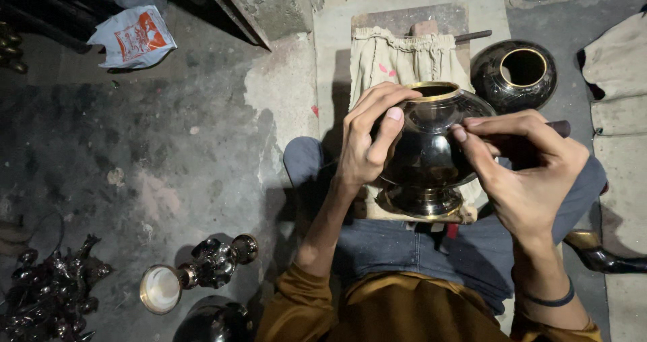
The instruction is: The person sits on the floor and uses a small pointed tool to engrave decorative lines into the surface of a dark metallic vase. They hold the vase with one hand and carefully carve patterns while rotating it to access different areas.
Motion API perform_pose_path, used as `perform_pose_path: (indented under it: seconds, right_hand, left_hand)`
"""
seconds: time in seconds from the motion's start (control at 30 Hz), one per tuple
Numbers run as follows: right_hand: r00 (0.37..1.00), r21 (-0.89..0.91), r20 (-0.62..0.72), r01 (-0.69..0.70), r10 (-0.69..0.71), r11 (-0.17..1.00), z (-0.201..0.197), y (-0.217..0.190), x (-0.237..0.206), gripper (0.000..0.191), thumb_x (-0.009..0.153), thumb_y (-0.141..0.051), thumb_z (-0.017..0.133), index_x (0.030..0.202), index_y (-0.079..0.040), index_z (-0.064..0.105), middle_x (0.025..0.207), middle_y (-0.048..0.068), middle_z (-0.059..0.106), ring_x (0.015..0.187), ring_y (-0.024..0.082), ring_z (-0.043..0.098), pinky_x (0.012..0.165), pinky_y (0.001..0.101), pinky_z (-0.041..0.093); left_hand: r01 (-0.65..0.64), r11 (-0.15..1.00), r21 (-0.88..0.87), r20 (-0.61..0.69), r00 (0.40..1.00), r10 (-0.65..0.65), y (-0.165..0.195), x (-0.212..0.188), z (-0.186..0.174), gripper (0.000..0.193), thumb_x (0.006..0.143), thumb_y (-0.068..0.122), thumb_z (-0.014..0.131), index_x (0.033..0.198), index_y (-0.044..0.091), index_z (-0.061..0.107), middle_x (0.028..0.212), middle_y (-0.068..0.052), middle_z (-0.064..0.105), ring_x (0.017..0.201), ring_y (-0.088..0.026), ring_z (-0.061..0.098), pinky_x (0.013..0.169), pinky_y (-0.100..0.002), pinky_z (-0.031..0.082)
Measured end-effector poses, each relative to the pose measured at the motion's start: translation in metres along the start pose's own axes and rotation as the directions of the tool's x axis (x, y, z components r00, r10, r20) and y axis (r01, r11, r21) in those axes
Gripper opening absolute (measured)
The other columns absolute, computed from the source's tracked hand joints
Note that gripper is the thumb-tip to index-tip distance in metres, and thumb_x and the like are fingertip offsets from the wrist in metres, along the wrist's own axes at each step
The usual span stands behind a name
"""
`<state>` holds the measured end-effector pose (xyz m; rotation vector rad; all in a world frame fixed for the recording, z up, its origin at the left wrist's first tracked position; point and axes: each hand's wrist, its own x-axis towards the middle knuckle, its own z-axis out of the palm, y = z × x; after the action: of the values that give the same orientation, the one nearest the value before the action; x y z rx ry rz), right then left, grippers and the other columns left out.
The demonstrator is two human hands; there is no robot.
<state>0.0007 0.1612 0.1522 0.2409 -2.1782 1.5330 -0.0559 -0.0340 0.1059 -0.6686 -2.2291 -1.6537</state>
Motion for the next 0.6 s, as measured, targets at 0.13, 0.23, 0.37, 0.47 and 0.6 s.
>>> perform_pose_path:
  seconds: [0.13, 0.23, 0.37, 0.47, 0.6]
  right_hand:
    - [1.0, -0.047, 0.005, -0.019, 0.02, 0.999, -0.0005, -0.0005, 0.003, 0.011, 0.091, 0.006, 0.08, 0.099, 0.007, 0.072, 0.097, 0.013, 0.074, 0.077, 0.01, 0.064, 0.069, 0.0194, 0.048]
    - [0.993, -0.069, 0.062, 0.102, -0.098, 0.992, -0.0037, 0.0001, 0.004, 0.011, 0.09, 0.006, 0.079, 0.098, 0.007, 0.071, 0.099, 0.015, 0.074, 0.088, 0.014, 0.07, 0.073, 0.0194, 0.053]
    - [0.996, 0.012, 0.066, 0.066, -0.066, 0.998, -0.0053, 0.0017, 0.0053, 0.011, 0.09, 0.003, 0.079, 0.098, 0.005, 0.07, 0.101, 0.015, 0.073, 0.089, 0.013, 0.072, 0.077, 0.0198, 0.056]
    - [0.992, -0.026, 0.053, 0.112, -0.11, 0.993, -0.0033, 0.0028, 0.0088, 0.012, 0.09, 0.004, 0.079, 0.099, 0.006, 0.071, 0.1, 0.015, 0.073, 0.091, 0.015, 0.072, 0.079, 0.0222, 0.056]
    - [0.998, -0.084, 0.017, 0.06, -0.059, 0.995, 0.001, 0.0005, 0.01, 0.012, 0.09, 0.005, 0.08, 0.099, 0.007, 0.073, 0.097, 0.015, 0.075, 0.079, 0.015, 0.068, 0.072, 0.0239, 0.052]
  left_hand:
    - [0.0, 1.0, -0.004, 0.003, 1.0, 0.0, -0.0009, 0.0009, -0.0005, 0.033, 0.103, 0.02, 0.049, 0.122, 0.001, 0.069, 0.124, -0.018, 0.07, 0.121, -0.032, 0.067, 0.113, -0.04, 0.049]
    - [0.011, 1.0, -0.014, 0.003, 1.0, -0.011, -0.0016, -0.0001, -0.0006, 0.034, 0.103, 0.021, 0.049, 0.122, 0.001, 0.069, 0.123, -0.017, 0.07, 0.12, -0.031, 0.068, 0.112, -0.04, 0.05]
    - [0.002, 1.0, -0.012, 0.0, 1.0, -0.002, -0.0039, 0.0016, 0.0003, 0.036, 0.102, 0.024, 0.049, 0.122, 0.001, 0.069, 0.124, -0.017, 0.07, 0.12, -0.031, 0.067, 0.111, -0.04, 0.049]
    - [0.021, 1.0, -0.02, 0.004, 1.0, -0.02, -0.0045, 0.0032, 0.0001, 0.037, 0.102, 0.025, 0.048, 0.121, 0.001, 0.069, 0.122, -0.017, 0.07, 0.117, -0.031, 0.068, 0.109, -0.039, 0.051]
    - [0.012, 1.0, -0.021, 0.001, 1.0, -0.012, -0.0028, 0.0045, -0.0012, 0.037, 0.102, 0.025, 0.048, 0.121, 0.001, 0.069, 0.121, -0.017, 0.071, 0.117, -0.03, 0.069, 0.109, -0.038, 0.051]
